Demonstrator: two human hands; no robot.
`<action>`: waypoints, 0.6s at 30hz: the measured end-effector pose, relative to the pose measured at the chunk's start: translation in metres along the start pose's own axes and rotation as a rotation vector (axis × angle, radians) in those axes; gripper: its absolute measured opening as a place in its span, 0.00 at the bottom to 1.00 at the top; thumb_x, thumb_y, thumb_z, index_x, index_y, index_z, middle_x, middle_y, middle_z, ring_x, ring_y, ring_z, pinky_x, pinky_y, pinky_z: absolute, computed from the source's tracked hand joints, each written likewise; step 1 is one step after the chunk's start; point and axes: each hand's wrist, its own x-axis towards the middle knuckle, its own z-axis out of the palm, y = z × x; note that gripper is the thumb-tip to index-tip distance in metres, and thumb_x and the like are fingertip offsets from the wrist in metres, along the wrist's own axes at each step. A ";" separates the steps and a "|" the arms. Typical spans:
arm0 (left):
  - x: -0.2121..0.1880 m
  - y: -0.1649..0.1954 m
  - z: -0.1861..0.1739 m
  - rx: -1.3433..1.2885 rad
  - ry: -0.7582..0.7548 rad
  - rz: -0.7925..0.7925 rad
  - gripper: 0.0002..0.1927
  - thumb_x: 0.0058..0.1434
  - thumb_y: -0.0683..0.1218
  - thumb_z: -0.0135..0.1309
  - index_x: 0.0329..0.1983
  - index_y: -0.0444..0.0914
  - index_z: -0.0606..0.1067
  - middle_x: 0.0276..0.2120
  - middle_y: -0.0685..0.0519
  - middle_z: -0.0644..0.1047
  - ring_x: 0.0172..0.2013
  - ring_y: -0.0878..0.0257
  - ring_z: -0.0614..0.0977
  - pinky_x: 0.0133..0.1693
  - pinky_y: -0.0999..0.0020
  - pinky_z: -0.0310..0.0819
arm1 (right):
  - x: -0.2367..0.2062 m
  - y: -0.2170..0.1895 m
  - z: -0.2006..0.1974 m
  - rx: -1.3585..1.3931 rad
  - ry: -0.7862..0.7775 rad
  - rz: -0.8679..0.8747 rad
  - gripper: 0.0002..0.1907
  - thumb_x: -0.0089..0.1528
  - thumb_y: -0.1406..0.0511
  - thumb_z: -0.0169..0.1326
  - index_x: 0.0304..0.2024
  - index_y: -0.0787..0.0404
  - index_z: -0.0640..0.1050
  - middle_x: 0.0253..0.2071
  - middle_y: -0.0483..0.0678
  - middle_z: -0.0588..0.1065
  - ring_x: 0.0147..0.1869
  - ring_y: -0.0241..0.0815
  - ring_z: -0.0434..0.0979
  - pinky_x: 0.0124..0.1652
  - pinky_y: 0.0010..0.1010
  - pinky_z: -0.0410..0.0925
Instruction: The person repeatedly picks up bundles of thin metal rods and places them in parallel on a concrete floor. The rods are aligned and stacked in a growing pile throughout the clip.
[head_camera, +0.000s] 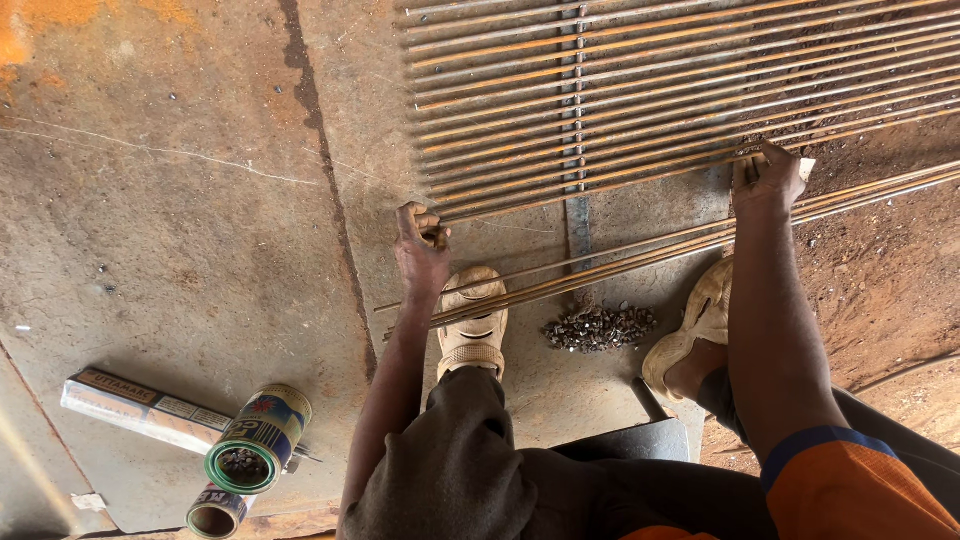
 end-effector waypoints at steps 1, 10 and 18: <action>-0.002 -0.001 -0.001 0.119 -0.003 0.024 0.52 0.56 0.28 0.53 0.79 0.42 0.43 0.65 0.48 0.58 0.47 0.63 0.77 0.34 0.77 0.80 | 0.003 0.000 -0.001 0.016 0.006 0.005 0.22 0.56 0.78 0.61 0.49 0.77 0.67 0.38 0.60 0.74 0.33 0.47 0.81 0.28 0.25 0.84; -0.026 0.013 -0.036 0.641 -0.070 0.130 0.28 0.63 0.39 0.60 0.64 0.41 0.64 0.39 0.50 0.82 0.37 0.59 0.85 0.38 0.64 0.86 | -0.007 0.042 -0.035 -0.606 -0.503 -1.081 0.07 0.67 0.74 0.57 0.42 0.59 0.74 0.37 0.45 0.71 0.32 0.35 0.69 0.28 0.23 0.69; -0.039 -0.004 -0.066 0.699 -0.084 0.196 0.20 0.64 0.41 0.61 0.57 0.40 0.67 0.43 0.44 0.82 0.42 0.54 0.86 0.38 0.59 0.85 | -0.126 0.146 -0.162 -2.027 -1.985 -1.159 0.10 0.63 0.68 0.57 0.47 0.63 0.76 0.41 0.53 0.75 0.37 0.44 0.77 0.34 0.36 0.75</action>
